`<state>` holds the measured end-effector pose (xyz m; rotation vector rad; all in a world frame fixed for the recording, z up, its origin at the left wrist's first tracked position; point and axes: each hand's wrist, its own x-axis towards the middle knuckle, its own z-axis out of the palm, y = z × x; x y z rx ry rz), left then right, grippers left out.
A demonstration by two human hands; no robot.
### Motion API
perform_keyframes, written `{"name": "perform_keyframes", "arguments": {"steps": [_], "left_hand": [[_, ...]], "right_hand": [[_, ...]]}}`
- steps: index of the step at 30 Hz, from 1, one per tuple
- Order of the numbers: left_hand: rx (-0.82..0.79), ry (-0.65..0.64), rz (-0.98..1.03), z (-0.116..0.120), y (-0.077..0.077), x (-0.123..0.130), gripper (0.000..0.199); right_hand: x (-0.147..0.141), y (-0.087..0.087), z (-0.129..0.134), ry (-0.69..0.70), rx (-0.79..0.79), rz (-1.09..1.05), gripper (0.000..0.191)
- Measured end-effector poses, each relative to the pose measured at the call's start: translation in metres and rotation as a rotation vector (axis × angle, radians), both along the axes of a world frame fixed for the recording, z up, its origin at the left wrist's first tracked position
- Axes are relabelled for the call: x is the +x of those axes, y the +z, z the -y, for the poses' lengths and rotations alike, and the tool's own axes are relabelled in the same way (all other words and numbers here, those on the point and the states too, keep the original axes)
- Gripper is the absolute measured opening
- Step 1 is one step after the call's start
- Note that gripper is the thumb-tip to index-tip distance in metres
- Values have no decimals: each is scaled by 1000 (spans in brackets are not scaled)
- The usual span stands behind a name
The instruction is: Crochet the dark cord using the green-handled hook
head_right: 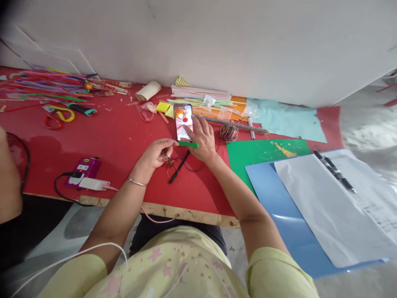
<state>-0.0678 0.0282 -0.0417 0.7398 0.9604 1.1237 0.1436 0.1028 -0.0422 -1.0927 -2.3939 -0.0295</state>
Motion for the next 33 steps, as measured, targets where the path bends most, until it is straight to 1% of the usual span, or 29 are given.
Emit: {"name": "perform_keyframes", "arguments": {"steps": [2, 5, 8, 13, 16, 20, 23, 26, 29, 31, 33], "left_hand": [[-6, -17, 1, 0, 0, 0, 33], [-4, -19, 6, 1, 2, 1, 31], [-5, -11, 15, 2, 3, 3, 30], [-24, -14, -2, 2, 3, 4, 30], [-31, -16, -10, 2, 1, 5, 30], [-30, -21, -15, 1, -1, 5, 31], [-20, -22, -26, 0, -4, 6, 31], [-22, -9, -42, -1, -7, 6, 31], [-36, 7, -34, -1, -6, 6, 30], [-42, 19, -30, 0, -4, 7, 30], [-45, 21, -32, 0, 0, 8, 31]], "right_hand": [[-6, -3, -7, -17, 37, 52, 53], [-10, -8, -12, 1, 41, 29, 51], [-8, -8, -7, 9, 39, -53, 47], [-3, -5, 7, 17, 24, -214, 38], [0, -12, 11, 26, -3, -289, 37], [4, -22, 9, 30, -20, -314, 37], [7, -24, 8, 82, -64, -337, 38], [8, -18, 13, 210, -232, -453, 41], [5, -10, 22, 329, -511, -669, 44], [1, -6, 28, 325, -706, -820, 40], [-4, -5, 31, 268, -864, -934, 38]]}}
